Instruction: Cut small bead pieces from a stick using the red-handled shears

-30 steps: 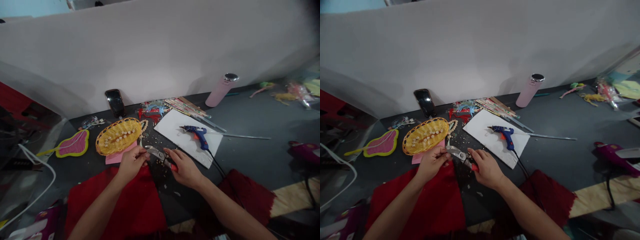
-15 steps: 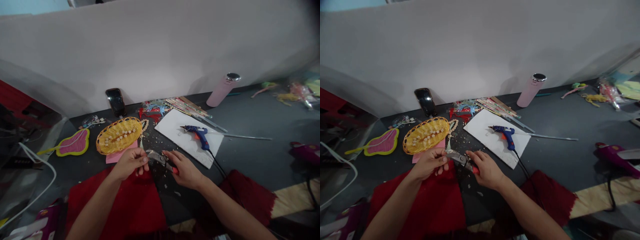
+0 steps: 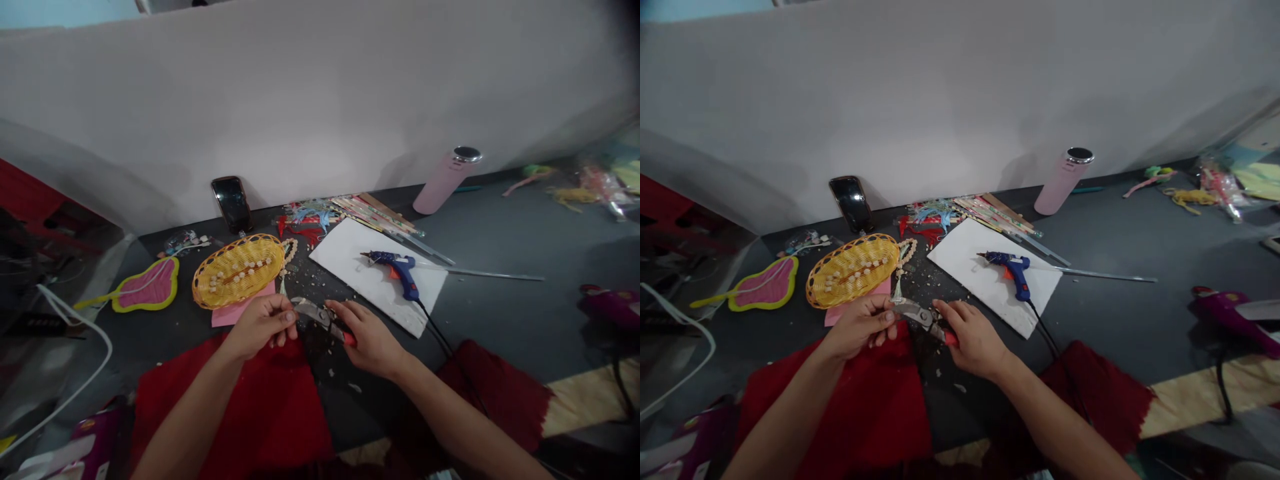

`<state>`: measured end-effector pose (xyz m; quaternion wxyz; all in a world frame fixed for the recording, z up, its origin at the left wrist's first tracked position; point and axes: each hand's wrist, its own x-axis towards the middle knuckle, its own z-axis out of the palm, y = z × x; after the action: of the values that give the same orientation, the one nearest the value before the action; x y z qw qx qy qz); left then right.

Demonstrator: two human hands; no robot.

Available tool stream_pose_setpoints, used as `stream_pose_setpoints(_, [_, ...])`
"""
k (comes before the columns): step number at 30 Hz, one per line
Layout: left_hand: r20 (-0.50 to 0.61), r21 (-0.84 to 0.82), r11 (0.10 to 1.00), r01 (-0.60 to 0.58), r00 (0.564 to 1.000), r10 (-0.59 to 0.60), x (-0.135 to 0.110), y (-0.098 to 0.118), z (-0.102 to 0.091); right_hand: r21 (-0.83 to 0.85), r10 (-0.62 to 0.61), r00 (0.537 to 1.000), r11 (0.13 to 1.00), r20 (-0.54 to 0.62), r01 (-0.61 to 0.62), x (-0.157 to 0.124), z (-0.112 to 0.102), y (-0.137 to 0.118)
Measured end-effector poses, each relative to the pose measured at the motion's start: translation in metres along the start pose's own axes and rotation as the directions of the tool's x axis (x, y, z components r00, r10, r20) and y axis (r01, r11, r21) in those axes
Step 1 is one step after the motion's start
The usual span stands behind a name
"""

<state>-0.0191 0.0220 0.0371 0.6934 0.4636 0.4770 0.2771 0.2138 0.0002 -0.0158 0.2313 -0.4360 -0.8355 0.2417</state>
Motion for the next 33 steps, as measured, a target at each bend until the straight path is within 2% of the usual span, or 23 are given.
stream_pose_setpoints(8, [0.176,-0.143,0.984,0.108,0.981,-0.082,0.002,-0.001,-0.005,0.002,-0.045,0.998,0.999,0.039,0.045,0.000,-0.004,0.000])
stream_pose_setpoints(13, [0.286,-0.201,0.971,0.130,0.956,-0.069,0.005,-0.009,-0.012,0.026,-0.057,0.997,0.998,0.054,0.055,0.000,-0.003,0.001])
stream_pose_setpoints(23, [0.263,-0.192,0.974,0.116,0.963,-0.063,0.007,-0.010,-0.010,0.027,-0.029,0.999,0.999,0.045,0.027,-0.001,-0.008,-0.004])
stream_pose_setpoints(30, [0.123,-0.173,0.985,0.020,0.992,0.001,0.006,-0.008,-0.005,0.008,-0.028,1.000,1.000,0.005,0.028,0.002,-0.005,0.000])
stream_pose_setpoints(33, [0.164,-0.218,0.976,-0.009,0.985,0.046,0.005,-0.014,-0.002,0.012,-0.062,0.998,0.998,0.000,0.062,0.002,-0.008,0.000])
